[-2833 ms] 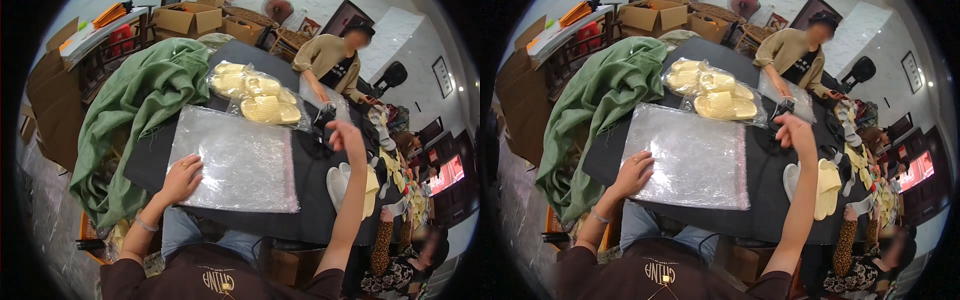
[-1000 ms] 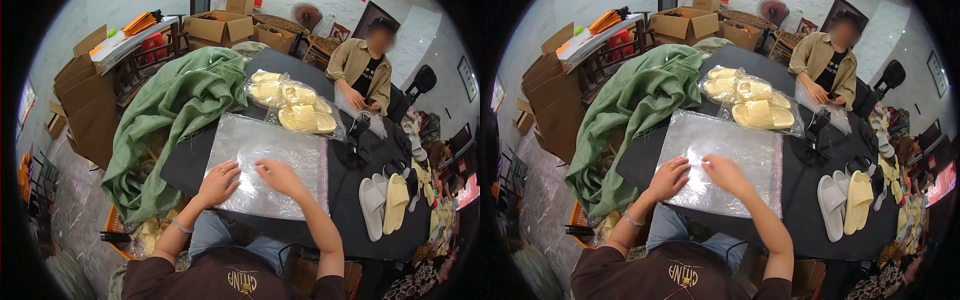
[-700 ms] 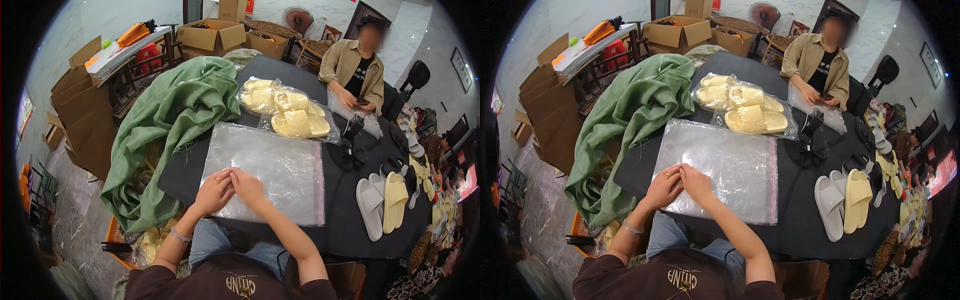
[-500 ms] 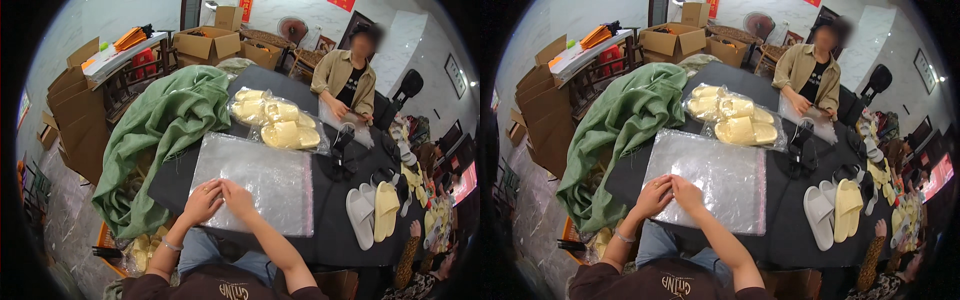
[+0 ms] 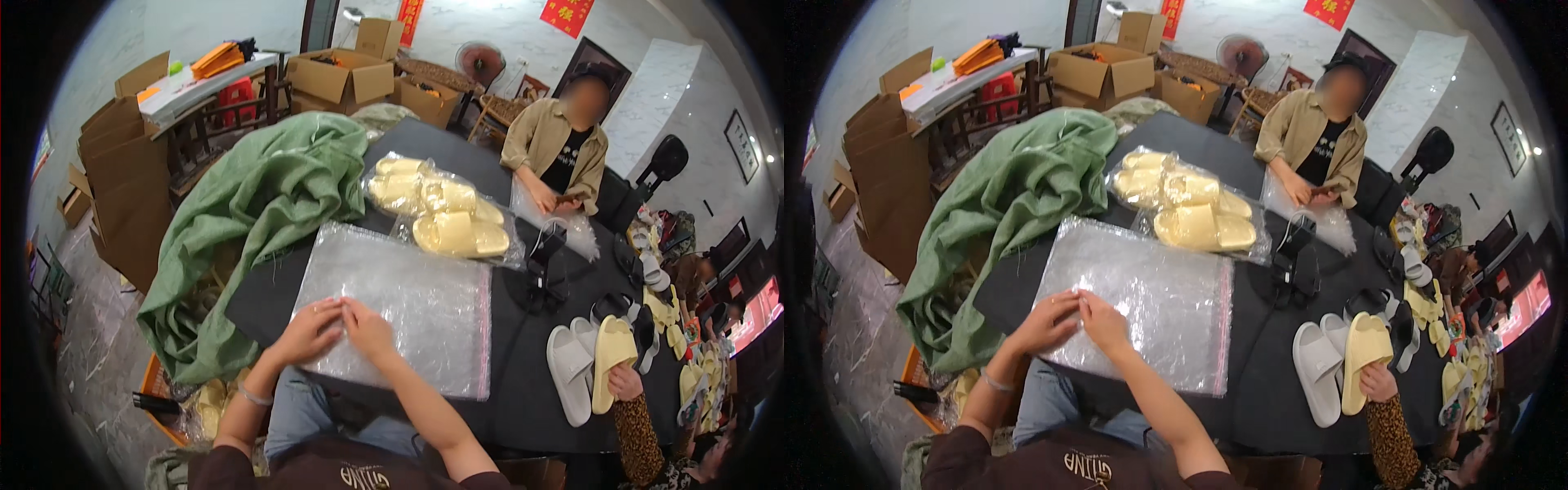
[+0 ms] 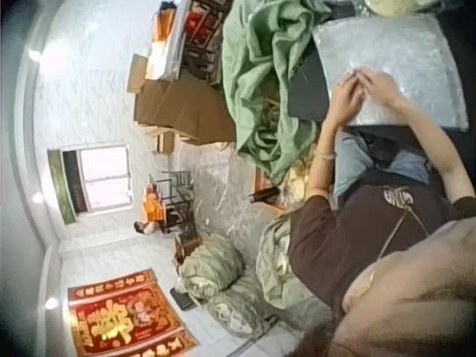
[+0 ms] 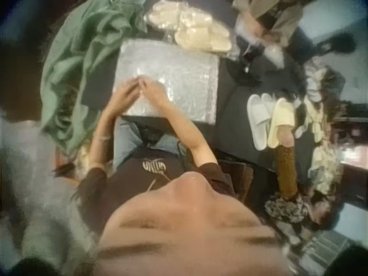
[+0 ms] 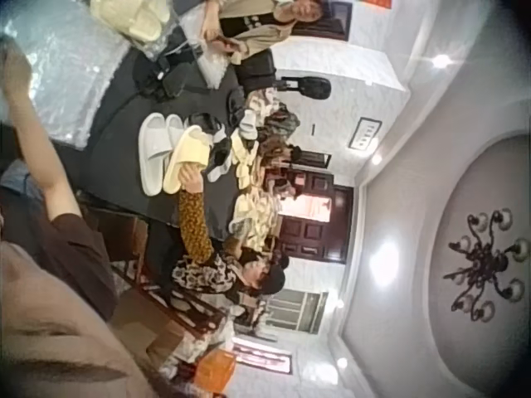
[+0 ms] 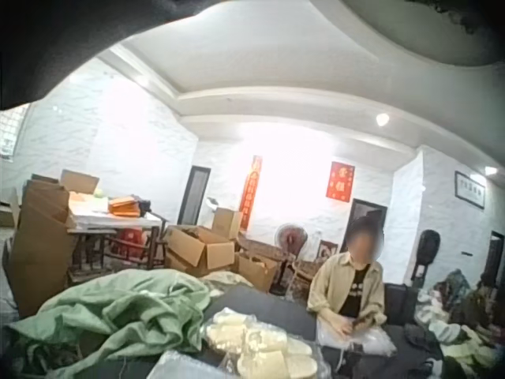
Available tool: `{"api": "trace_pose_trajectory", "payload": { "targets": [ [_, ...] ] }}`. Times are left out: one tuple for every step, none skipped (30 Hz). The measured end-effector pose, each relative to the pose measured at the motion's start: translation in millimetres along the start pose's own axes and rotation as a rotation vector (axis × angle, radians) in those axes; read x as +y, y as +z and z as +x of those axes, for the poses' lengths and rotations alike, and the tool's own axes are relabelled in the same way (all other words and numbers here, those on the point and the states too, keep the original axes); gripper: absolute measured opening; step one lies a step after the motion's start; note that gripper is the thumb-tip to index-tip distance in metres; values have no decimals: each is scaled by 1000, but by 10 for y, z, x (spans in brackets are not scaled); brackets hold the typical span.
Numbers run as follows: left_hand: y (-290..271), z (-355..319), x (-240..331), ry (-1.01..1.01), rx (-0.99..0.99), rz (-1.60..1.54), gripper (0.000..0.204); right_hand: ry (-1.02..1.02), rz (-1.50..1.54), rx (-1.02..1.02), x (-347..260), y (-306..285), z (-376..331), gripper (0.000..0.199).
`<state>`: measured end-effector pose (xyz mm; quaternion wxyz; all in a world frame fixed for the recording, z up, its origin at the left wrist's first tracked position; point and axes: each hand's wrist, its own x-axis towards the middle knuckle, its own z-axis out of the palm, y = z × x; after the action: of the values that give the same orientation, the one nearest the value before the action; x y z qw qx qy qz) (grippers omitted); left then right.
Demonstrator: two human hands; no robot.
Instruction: The person packs pairs of yellow, white, and black plastic slippers into clear plastic bags. They retrieve slippers from a green sack, place them on a table, and seal them in packaging. Another person is visible in the background performing similar tasks.
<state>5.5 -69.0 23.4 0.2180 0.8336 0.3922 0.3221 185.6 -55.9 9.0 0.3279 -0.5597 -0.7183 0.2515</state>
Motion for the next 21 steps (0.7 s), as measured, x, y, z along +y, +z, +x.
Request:
{"api": "trace_pose_trajectory", "payload": {
  "targets": [
    [-56,15,42,-175,-27,-214,41,-18,11,7,19,12,-5,28],
    [-119,24,87,-353,-52,-423,41,-38,24,16,45,15,1,28],
    [-134,19,2,-364,44,-498,39,-68,37,29,45,15,0,28],
    [-157,-44,14,-390,79,-471,37,-62,36,13,31,17,-37,28],
    [-223,-20,121,-402,112,-442,36,-59,30,9,18,-4,-36,27],
    [-267,20,203,-408,148,-408,34,-63,26,11,-5,-18,-25,27],
    [-227,6,254,-350,192,-357,29,-74,16,37,16,5,-29,26],
    [-178,-13,340,-388,194,-373,26,-84,20,34,33,14,-35,26],
    [-75,-39,385,-363,190,-354,26,-94,20,31,60,20,-35,25],
    [52,-64,401,-336,185,-336,26,-104,21,29,82,36,-33,25],
    [179,-80,402,-273,192,-274,25,-102,50,19,95,50,-29,25],
    [290,-63,432,-205,203,-220,25,-100,71,9,126,47,-21,25],
    [346,-47,514,-291,220,-287,22,-99,91,0,139,45,-17,25],
    [387,-45,512,-270,250,-241,20,-101,91,-6,142,28,-10,25],
    [439,-41,490,-248,279,-196,19,-103,91,-11,143,11,-6,25],
    [481,-36,473,-227,309,-150,18,-105,91,-16,144,-8,-2,24],
    [493,-53,442,-235,298,-137,18,-105,85,-15,150,-3,-5,24],
    [503,-48,432,-221,303,-148,18,-106,79,-15,155,1,-8,23],
    [507,-33,424,-208,309,-159,19,-107,73,-14,150,-3,13,22],
    [494,-55,417,-205,310,-166,19,-100,64,-19,117,3,6,23],
    [477,-57,415,-202,309,-140,19,-95,56,-25,80,-13,-2,23]
  ]
}}
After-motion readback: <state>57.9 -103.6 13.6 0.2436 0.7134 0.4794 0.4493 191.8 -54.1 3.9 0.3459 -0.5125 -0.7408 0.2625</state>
